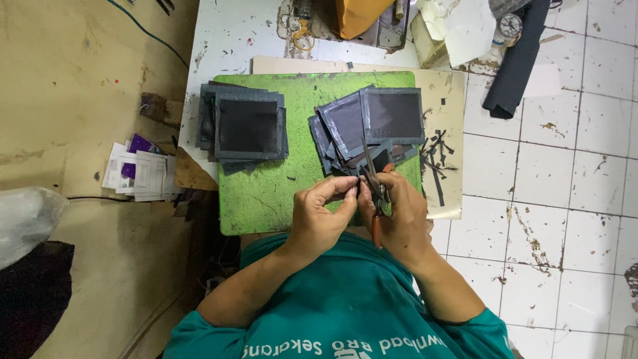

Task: Trim the excess material from the edges of square leather pieces using scissors

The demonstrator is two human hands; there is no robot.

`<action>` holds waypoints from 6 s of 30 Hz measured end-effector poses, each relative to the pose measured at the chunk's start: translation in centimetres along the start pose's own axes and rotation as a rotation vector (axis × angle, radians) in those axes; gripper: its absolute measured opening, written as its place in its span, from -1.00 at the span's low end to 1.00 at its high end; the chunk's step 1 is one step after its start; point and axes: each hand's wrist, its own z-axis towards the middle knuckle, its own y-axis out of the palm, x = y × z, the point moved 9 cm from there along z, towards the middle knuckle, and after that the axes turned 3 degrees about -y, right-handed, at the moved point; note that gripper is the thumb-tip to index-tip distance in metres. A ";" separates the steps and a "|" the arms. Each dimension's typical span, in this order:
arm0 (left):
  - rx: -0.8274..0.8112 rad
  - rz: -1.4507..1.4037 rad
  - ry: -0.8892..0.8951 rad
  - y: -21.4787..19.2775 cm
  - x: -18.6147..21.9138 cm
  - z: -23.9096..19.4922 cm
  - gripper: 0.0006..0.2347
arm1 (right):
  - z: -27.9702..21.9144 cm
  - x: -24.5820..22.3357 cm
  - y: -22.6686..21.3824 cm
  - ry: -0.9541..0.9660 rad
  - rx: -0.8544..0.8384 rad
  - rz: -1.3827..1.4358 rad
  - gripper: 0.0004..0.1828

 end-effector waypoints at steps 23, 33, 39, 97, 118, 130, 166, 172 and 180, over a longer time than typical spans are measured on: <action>-0.050 -0.157 -0.247 1.9 -2.9 0.6 -0.90 | -1.3 4.4 0.3 0.353 0.061 0.402 -0.74; -0.152 -0.017 -0.092 1.4 2.0 0.6 -0.87 | -1.1 2.0 -1.7 0.278 0.048 0.085 -0.74; -0.168 0.020 -0.050 1.2 1.9 0.5 -0.88 | -0.7 1.1 -1.9 0.224 0.033 0.110 -0.78; -0.260 -0.366 -0.241 1.0 -1.4 0.7 -0.90 | -13.8 4.1 4.6 0.798 -0.526 1.318 -0.10; -0.342 -0.229 -0.146 1.5 0.5 0.4 -0.86 | -11.1 3.8 4.1 0.560 -0.510 1.186 -0.18; -0.330 -0.230 -0.366 0.6 -5.9 1.7 -0.88 | -13.6 6.4 2.8 0.758 -0.323 1.590 -0.21; -0.132 -0.489 -0.553 5.7 -8.1 -5.9 -0.83 | -21.6 11.7 -0.1 1.037 -0.140 1.088 0.04; -0.335 0.244 -0.293 3.7 -6.2 -4.5 -0.89 | -23.5 11.4 -1.1 1.077 -0.299 1.208 0.11; -0.230 0.744 0.615 7.9 0.5 -3.0 -0.83 | -23.5 10.8 -1.0 1.030 -0.453 1.363 0.10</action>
